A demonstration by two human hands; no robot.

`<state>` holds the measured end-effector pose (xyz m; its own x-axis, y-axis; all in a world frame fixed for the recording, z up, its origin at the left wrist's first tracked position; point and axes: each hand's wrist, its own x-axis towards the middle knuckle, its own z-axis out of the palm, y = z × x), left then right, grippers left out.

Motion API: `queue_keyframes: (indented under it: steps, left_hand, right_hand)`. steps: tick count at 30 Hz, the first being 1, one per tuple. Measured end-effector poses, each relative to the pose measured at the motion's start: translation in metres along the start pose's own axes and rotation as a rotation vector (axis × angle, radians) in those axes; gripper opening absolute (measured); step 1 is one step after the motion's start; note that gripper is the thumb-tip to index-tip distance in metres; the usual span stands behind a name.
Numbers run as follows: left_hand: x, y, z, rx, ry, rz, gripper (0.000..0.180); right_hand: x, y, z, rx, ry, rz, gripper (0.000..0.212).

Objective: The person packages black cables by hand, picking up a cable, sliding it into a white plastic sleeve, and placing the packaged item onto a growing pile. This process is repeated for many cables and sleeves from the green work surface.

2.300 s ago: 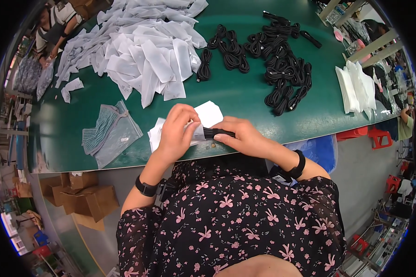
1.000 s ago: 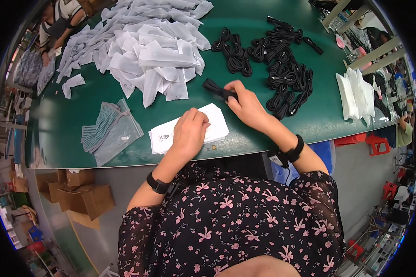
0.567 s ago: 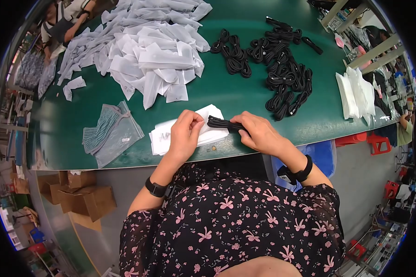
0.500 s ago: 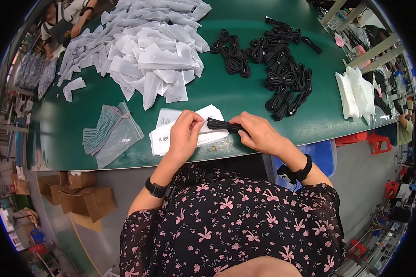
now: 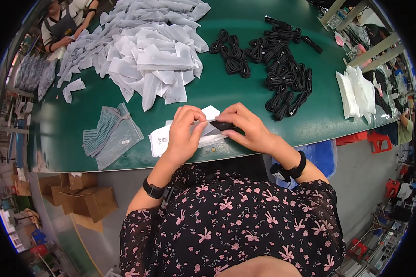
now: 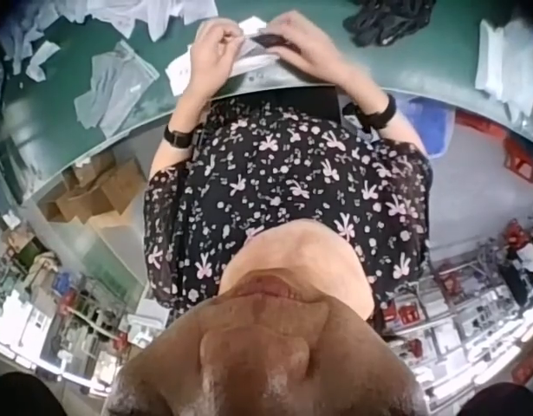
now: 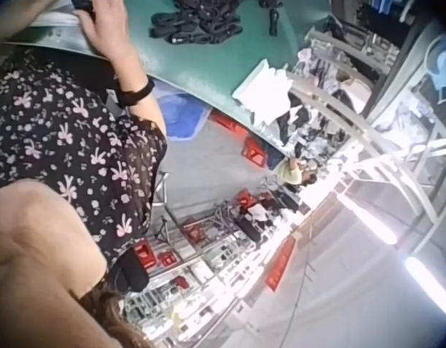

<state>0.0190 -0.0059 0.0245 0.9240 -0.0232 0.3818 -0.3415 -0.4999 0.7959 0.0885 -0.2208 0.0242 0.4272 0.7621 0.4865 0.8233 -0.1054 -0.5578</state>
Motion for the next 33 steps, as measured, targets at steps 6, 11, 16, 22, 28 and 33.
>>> queue_keyframes:
  steps: [6, 11, 16, 22, 28, 33]
  left_hand:
    - [0.019, -0.01, -0.014, -0.559, 0.003, -0.225, 0.006]
    - [0.054, 0.006, -0.035, -0.99, -0.07, -0.4, 0.006]
    - [0.067, 0.002, -0.018, -0.923, -0.118, -0.298, 0.014]
    - [0.085, -0.025, -0.075, -0.804, 0.3, -0.269, 0.027]
    - [0.035, -0.014, -0.046, 0.021, 0.124, -0.108, 0.02]
    - [-0.008, -0.011, 0.003, 0.268, -0.144, 0.093, 0.015]
  right_hand:
    - [0.02, -0.011, 0.01, 0.197, 0.304, 0.127, 0.039]
    - [0.031, -0.014, -0.011, 0.119, 0.312, 0.239, 0.034]
    - [0.041, -0.005, -0.006, 0.101, 0.279, 0.022, 0.032]
    - [0.026, 0.019, -0.056, -0.492, 0.402, 0.43, 0.029]
    - [-0.032, 0.073, -0.074, -0.783, 0.13, 0.751, 0.037]
    - [-0.041, 0.077, -0.071, -0.765, 0.226, 0.494, 0.04]
